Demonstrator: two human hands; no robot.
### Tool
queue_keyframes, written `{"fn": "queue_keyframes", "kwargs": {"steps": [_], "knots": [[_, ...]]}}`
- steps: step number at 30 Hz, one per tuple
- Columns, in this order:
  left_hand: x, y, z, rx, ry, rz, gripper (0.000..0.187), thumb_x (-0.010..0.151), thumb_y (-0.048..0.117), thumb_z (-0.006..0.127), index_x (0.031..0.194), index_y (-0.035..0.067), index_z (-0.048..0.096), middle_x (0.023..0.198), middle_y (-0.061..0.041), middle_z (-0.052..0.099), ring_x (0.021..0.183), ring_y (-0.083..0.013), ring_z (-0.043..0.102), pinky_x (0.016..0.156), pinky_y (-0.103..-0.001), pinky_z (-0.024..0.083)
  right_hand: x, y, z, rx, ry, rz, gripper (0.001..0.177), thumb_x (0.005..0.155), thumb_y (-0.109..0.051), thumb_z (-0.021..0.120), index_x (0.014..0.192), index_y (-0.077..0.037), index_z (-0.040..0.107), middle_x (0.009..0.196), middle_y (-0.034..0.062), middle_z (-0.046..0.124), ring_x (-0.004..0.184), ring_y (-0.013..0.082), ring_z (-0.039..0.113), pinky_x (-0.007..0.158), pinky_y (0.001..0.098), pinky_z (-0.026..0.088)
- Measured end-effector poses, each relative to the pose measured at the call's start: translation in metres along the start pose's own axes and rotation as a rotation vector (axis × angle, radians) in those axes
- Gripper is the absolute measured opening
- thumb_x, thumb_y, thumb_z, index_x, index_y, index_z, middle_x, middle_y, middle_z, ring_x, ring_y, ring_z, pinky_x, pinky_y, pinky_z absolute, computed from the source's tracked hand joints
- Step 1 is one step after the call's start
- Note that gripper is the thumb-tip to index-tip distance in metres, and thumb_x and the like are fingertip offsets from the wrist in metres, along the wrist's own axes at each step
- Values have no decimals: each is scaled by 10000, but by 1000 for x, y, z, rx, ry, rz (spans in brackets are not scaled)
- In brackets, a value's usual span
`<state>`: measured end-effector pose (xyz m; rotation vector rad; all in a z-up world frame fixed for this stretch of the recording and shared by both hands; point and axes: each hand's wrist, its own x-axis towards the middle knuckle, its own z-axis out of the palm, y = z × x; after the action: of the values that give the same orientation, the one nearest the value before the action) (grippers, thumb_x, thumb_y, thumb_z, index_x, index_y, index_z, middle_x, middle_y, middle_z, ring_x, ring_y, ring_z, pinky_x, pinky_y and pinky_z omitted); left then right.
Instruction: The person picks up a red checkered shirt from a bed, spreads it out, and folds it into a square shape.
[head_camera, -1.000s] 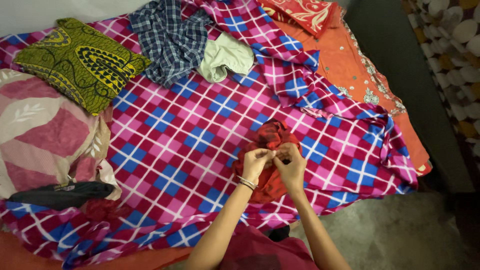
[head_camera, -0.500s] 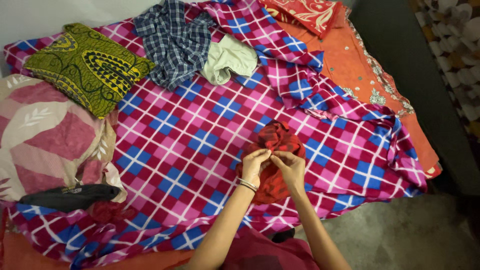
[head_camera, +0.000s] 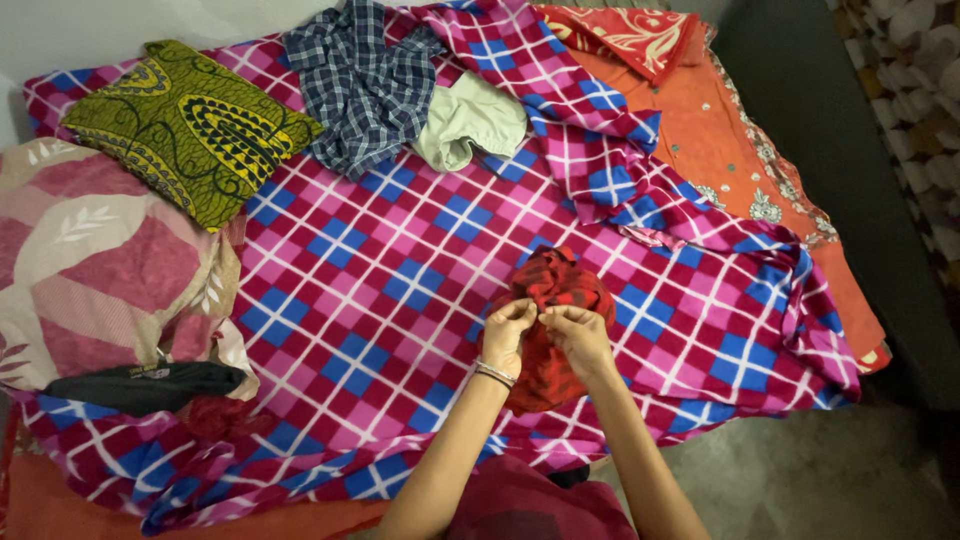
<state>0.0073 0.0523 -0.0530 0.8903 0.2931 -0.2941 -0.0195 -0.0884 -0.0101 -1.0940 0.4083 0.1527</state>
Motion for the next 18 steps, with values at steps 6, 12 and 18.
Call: {"fn": "queue_keyframes", "kwargs": {"steps": [6,12,18], "knots": [[1,7,2,-46,-54,-90,139,889,-1,737,1022,20,771,899,19,717,816,-75,602,766,-228,459,2,9,1,56,-20,-113,75,886,22,708,931,-27,742,843,26,741,715,76,635,633,208,469],[-2,12,9,-47,-113,-56,70,913,42,710,973,20,739,904,4,729,855,-81,646,821,-227,500,-9,2,11,-34,-34,-229,77,902,33,724,954,-14,755,847,-4,722,714,48,603,648,194,461],[-6,16,15,131,1,4,65,929,67,705,953,31,754,859,34,694,809,-57,593,770,-222,462,-9,-1,18,28,-49,-262,85,891,32,724,961,-9,747,874,-14,718,776,59,635,712,204,491]]}}
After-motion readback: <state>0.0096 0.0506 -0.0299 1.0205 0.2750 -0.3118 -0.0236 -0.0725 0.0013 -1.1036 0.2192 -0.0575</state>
